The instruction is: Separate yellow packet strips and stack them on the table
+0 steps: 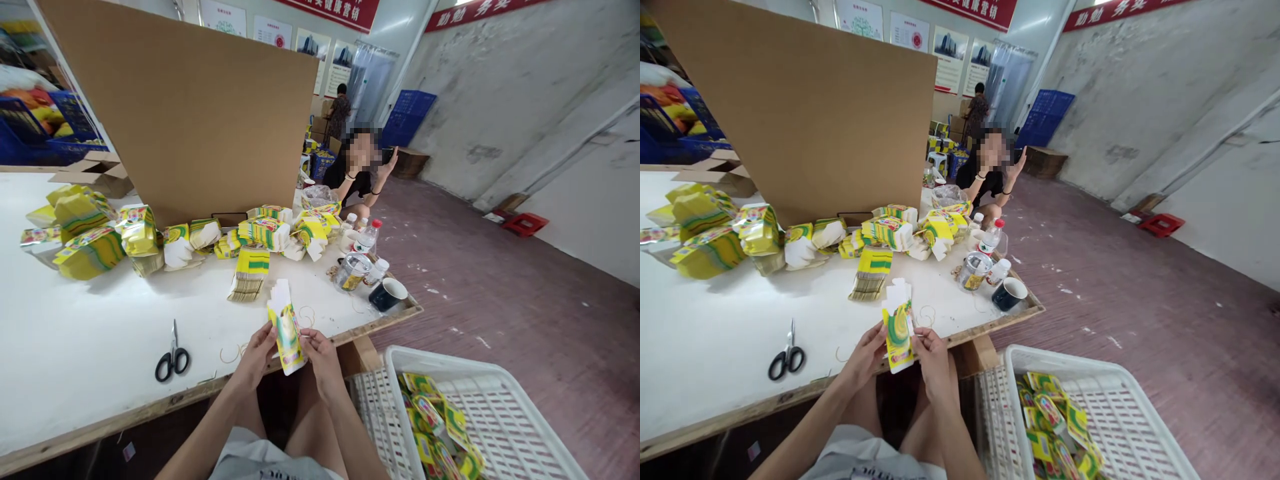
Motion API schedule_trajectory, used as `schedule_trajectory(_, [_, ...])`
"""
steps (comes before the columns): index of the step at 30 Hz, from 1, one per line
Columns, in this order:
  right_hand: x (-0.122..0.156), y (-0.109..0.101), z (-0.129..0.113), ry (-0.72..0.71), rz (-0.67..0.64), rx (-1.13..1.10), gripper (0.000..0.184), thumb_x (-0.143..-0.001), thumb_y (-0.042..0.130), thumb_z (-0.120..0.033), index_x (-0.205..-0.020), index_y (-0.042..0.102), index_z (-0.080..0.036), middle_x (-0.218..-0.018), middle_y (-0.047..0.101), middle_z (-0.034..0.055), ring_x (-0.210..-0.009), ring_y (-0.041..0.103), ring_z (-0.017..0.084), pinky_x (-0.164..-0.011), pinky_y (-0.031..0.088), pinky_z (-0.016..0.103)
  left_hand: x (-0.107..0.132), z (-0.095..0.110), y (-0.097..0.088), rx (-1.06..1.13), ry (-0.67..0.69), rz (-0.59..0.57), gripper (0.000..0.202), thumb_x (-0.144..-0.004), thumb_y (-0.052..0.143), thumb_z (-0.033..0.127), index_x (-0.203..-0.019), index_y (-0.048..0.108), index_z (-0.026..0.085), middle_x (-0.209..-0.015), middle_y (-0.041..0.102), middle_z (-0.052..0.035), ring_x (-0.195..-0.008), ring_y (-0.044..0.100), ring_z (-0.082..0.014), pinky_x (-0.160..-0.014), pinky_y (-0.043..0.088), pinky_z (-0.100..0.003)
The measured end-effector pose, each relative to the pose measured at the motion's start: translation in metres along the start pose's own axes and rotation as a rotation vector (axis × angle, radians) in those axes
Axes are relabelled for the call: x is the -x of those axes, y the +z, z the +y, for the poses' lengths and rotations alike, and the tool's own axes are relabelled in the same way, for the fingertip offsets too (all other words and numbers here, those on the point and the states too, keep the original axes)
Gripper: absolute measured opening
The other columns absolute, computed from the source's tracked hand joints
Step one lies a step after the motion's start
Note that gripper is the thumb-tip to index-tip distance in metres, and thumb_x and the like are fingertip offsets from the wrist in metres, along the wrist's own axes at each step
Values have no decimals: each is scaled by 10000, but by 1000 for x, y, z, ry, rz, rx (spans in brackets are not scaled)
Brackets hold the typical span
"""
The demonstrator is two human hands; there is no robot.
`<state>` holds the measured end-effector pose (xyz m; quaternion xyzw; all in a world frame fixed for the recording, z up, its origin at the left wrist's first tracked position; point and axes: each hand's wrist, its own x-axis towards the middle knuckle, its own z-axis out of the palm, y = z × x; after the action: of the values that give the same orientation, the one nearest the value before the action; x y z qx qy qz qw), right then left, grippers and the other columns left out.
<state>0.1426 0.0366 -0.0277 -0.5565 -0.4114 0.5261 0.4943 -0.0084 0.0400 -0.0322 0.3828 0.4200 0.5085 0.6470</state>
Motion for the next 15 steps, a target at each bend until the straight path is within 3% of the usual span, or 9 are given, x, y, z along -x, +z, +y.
schedule_trajectory(2, [11, 0, -5, 22, -38, -68, 461, -652, 759, -574, -870, 685, -175, -701, 725, 50, -592, 642, 186, -611, 521, 322, 6, 10, 6, 80, -51, -55, 539, -818, 609, 579, -1152, 668, 159, -1157, 722, -167, -1070, 679, -321, -943, 520, -462])
schedule_trajectory(6, [23, -1, -13, 40, -53, -141, 444, -633, 802, -545, -860, 712, -174, -718, 735, 51, -617, 647, 186, -657, 534, 334, 17, 27, 16, 302, -151, -148, 453, -724, 772, 445, -1080, 715, 171, -1104, 745, -147, -1043, 691, -299, -916, 532, -395])
schedule_trajectory(10, [26, 0, -19, 32, -29, -152, 460, -594, 835, -533, -854, 705, -176, -790, 749, 66, -717, 681, 217, -700, 543, 339, 20, 32, 21, 327, -162, -64, 416, -674, 825, 373, -1020, 726, 164, -992, 773, -118, -935, 721, -265, -844, 557, -349])
schedule_trajectory(15, [35, 5, -21, 10, -37, -91, 421, -670, 773, -558, -789, 684, -164, -704, 727, 61, -637, 673, 224, -622, 544, 339, 18, 22, 23, 285, -107, 12, 414, -691, 801, 415, -997, 698, 155, -857, 774, -77, -805, 728, -230, -735, 569, -310])
